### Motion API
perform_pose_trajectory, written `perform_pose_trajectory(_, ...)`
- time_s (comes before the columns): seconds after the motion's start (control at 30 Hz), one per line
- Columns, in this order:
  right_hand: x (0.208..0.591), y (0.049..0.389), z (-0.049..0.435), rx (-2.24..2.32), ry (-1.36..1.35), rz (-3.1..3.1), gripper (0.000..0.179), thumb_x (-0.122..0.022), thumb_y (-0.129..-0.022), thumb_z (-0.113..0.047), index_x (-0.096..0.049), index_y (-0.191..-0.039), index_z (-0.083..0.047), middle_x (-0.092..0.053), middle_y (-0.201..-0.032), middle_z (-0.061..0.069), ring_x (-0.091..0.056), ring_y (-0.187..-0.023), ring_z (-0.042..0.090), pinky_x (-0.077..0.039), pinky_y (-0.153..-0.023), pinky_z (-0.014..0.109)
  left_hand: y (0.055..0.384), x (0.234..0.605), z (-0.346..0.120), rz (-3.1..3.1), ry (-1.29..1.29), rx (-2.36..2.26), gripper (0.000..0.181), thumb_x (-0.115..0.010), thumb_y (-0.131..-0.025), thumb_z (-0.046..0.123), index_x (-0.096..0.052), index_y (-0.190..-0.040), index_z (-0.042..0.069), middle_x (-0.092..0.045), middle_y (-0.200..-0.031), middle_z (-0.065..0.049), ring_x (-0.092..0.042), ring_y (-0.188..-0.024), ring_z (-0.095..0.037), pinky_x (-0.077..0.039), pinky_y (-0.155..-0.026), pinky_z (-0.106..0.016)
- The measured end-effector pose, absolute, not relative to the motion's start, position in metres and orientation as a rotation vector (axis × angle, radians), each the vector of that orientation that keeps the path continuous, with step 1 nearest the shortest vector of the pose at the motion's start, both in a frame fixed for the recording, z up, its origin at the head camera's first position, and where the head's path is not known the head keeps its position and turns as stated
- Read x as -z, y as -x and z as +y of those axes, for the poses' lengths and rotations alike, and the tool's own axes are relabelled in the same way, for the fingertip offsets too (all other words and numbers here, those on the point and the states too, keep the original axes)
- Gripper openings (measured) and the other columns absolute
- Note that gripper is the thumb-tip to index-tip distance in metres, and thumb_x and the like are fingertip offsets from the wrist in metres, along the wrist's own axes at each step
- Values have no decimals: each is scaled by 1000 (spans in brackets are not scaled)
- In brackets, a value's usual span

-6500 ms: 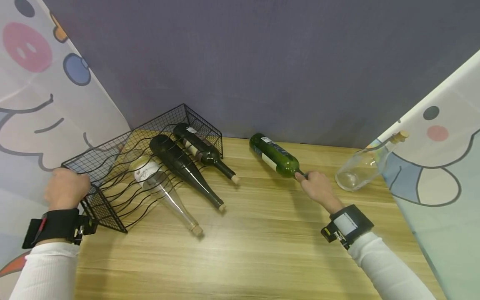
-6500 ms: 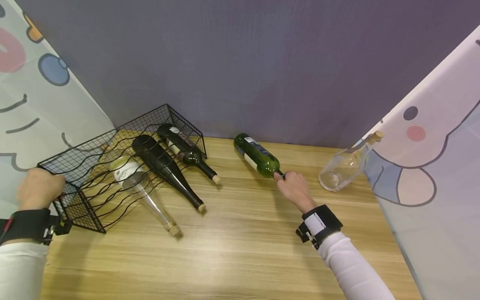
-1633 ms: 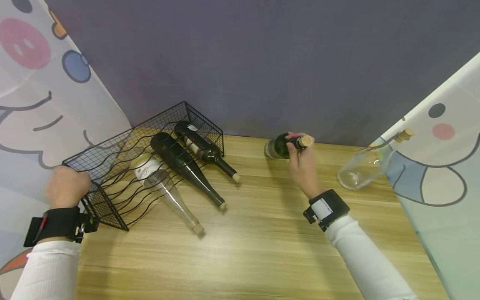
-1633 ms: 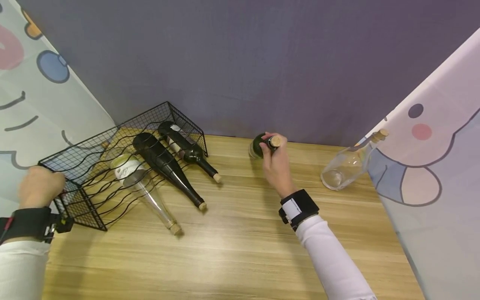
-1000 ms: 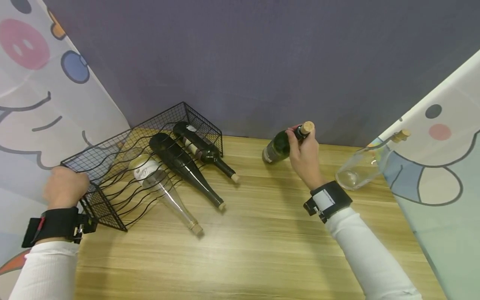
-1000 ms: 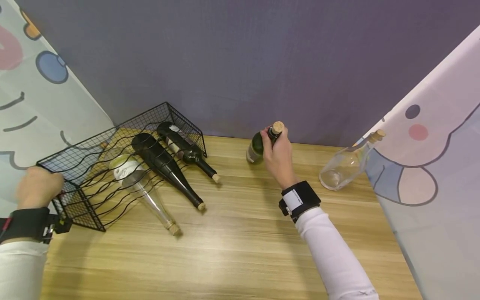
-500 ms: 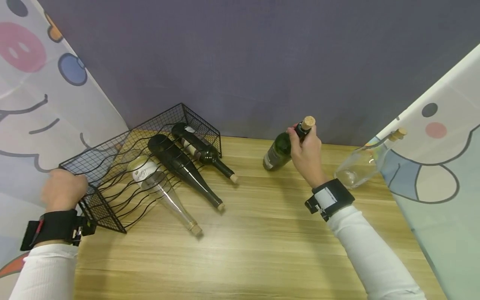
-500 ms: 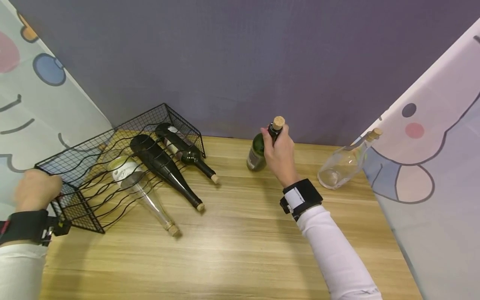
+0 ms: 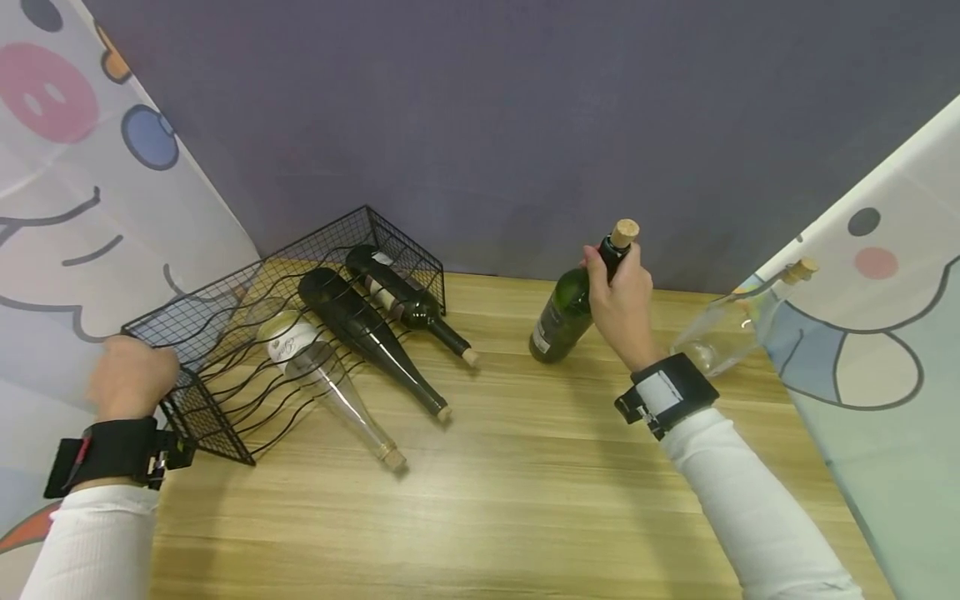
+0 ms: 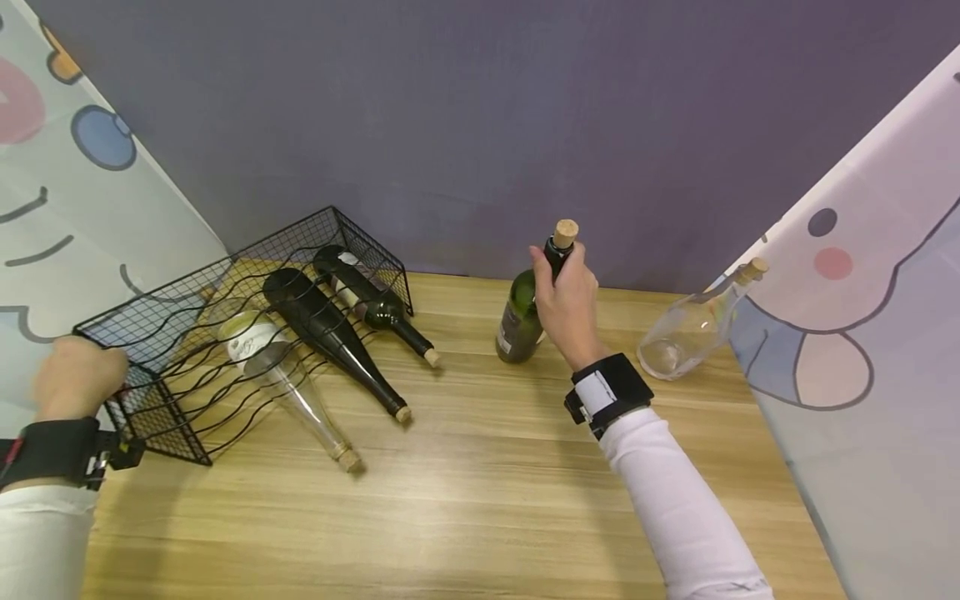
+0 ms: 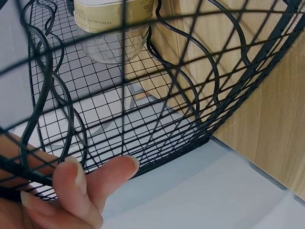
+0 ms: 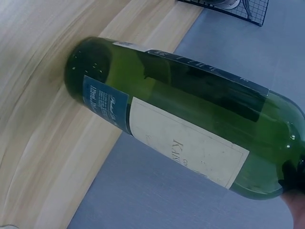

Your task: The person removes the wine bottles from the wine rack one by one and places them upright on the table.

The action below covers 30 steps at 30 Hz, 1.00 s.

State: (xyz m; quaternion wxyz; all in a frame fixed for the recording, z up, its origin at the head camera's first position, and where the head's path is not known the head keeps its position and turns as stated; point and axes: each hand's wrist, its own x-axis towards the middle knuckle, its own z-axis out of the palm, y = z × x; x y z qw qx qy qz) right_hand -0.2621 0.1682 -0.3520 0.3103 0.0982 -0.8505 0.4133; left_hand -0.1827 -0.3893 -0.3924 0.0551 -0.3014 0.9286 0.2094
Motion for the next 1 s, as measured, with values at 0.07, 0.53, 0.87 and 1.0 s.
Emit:
perform_pose_trajectory(0.07, 351, 262, 169, -1097, -248, -2260, 41, -55, -101, -28, -49, -116, 10, -70, -96, 23, -68, -89, 39, -51, -83, 49, 183, 392, -389, 2809, 921, -636, 64, -33, -91, 19, -26, -129, -33, -48, -97, -41, -56, -79, -48, -44, -54, -45)
perform_pose_trajectory(0.53, 348, 263, 167, -1058, -228, -2315, 40, -56, -100, -31, -52, -111, 7, -71, -92, 20, -68, -82, 38, -50, -74, 47, 184, 391, -388, 2809, 927, -633, 65, -33, -91, 19, -25, -131, -32, -45, -107, -47, -53, -90, -54, -45, -62, -51)
perform_pose_trajectory(0.87, 347, 264, 170, -1000, -138, -2343, 43, -63, -95, -34, -54, -108, 6, -66, -89, 22, -63, -74, 37, -45, -64, 41, 184, 391, -388, 2798, 933, -625, 65, -32, -92, 19, -25, -131, -32, -44, -109, -47, -52, -92, -55, -45, -65, -53)
perform_pose_trajectory(1.0, 348, 263, 168, -1083, -72, -2356, 50, -69, -91, -37, -51, -113, 4, -64, -92, 15, -64, -77, 31, -47, -66, 36, 183, 391, -388, 2798, 935, -628, 63, -33, -92, 19, -28, -129, -32, -46, -106, -45, -54, -88, -52, -45, -62, -51)
